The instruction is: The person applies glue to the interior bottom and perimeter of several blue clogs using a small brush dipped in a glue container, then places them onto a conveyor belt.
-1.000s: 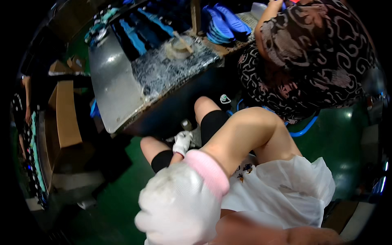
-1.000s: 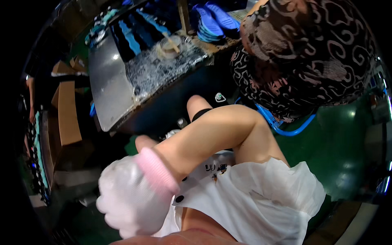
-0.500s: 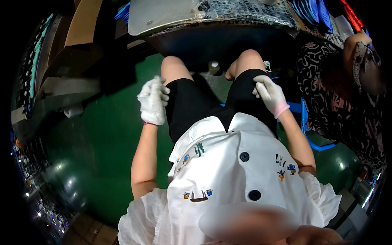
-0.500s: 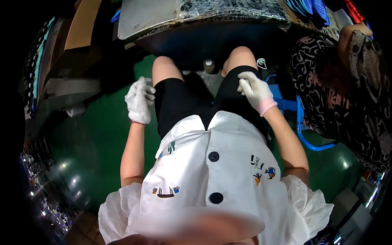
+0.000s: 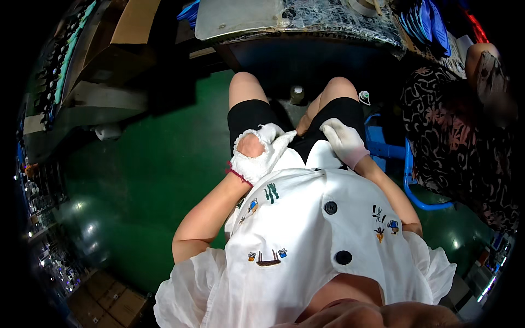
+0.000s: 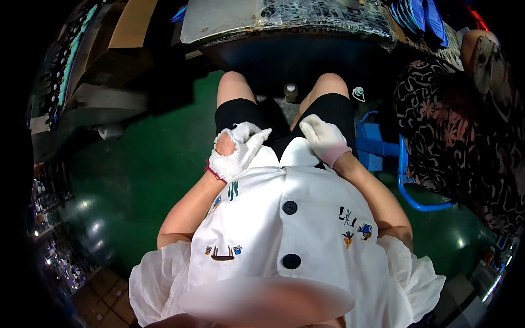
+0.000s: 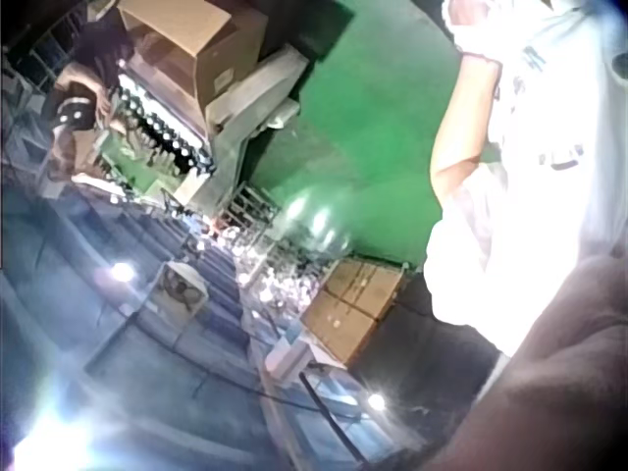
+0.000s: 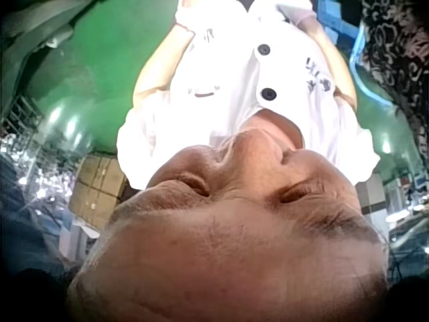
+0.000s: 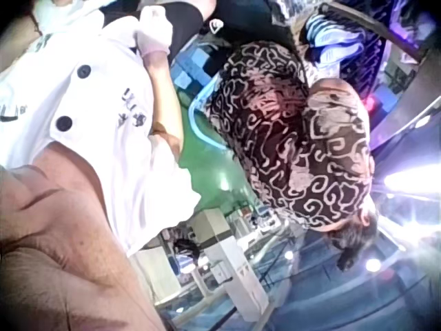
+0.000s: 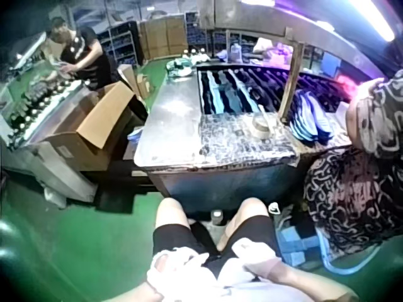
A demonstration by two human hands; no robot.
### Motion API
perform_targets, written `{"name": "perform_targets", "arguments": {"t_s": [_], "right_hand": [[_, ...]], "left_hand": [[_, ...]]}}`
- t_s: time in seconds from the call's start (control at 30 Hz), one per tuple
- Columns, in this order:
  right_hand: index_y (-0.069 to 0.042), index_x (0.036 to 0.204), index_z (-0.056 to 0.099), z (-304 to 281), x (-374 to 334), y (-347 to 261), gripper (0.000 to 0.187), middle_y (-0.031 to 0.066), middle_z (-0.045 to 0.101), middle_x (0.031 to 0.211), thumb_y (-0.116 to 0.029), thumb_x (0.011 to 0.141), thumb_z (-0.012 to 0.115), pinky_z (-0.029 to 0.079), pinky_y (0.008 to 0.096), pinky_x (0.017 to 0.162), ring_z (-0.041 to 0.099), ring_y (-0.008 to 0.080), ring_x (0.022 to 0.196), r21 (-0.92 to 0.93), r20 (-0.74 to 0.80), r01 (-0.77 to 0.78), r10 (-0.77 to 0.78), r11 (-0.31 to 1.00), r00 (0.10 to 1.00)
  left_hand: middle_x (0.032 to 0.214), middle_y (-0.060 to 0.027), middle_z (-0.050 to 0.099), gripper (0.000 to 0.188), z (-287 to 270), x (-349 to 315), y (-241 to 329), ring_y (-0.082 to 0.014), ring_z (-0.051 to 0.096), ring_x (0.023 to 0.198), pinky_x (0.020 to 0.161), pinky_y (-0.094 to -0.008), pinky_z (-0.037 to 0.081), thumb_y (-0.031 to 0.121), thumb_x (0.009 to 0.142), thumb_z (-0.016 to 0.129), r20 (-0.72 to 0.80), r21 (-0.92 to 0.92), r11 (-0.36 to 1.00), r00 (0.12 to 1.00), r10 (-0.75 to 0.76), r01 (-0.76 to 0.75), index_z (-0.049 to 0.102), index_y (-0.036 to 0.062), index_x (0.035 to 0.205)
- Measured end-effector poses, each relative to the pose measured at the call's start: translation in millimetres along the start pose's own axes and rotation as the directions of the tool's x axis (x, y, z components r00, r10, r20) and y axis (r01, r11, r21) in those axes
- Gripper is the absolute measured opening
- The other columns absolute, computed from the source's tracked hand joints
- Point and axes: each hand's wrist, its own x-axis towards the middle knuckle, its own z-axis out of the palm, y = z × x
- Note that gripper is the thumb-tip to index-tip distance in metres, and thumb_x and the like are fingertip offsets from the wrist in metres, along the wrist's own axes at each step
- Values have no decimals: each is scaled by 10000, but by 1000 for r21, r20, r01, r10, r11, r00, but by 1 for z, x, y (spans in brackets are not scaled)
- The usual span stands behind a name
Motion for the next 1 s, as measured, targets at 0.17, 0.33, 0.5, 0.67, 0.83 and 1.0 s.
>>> {"name": "perform_targets", "arguments": {"t_s": [0.17,0.33,0.5,0.67,0.83,1.0], "right_hand": [[-36,1066,532,4,33,30,342,264,643,880,-354,995,425,469,493,776,604,453,884,-234,-48,106,-120,966,992],[-47,1085,527,-2,72,45,331,241,659,906,-348,993,424,483,499,756,627,430,861,-529,34,56,-44,847,998],[-57,1091,546,20,92,63,342,234,675,905,-354,977,420,500,499,779,649,410,880,-612,70,76,-42,787,997],[-48,1043,556,34,92,69,345,235,670,872,-358,973,422,486,500,769,645,414,843,-562,138,156,-93,813,986],[-71,1035,566,29,76,55,343,228,671,875,-377,970,425,488,506,765,642,412,856,-512,100,97,-53,854,994],[-71,987,573,24,65,56,341,229,670,869,-387,953,451,486,519,761,642,415,845,-496,-12,50,-64,867,998]], "left_hand": [[853,-247,644,512,9,31,-12,-395,633,836,736,-430,490,491,912,540,-25,109,989,995,-99,101,656,-5,865],[827,-258,636,546,28,72,-29,-409,622,811,720,-439,477,490,924,532,2,277,961,1000,-17,15,638,-38,832],[934,-248,663,541,34,86,-38,-408,631,923,814,-454,486,494,928,487,44,341,939,997,-67,48,672,-14,892],[959,-221,675,551,41,79,-50,-414,634,943,844,-456,487,537,915,470,106,396,918,991,-81,32,693,33,926],[957,-223,674,564,39,73,-45,-408,634,942,841,-458,487,533,927,454,175,406,912,975,-135,53,694,23,942],[949,-224,668,547,41,70,-38,-400,636,917,824,-466,487,536,932,453,137,368,928,985,-106,49,693,45,952]]}}
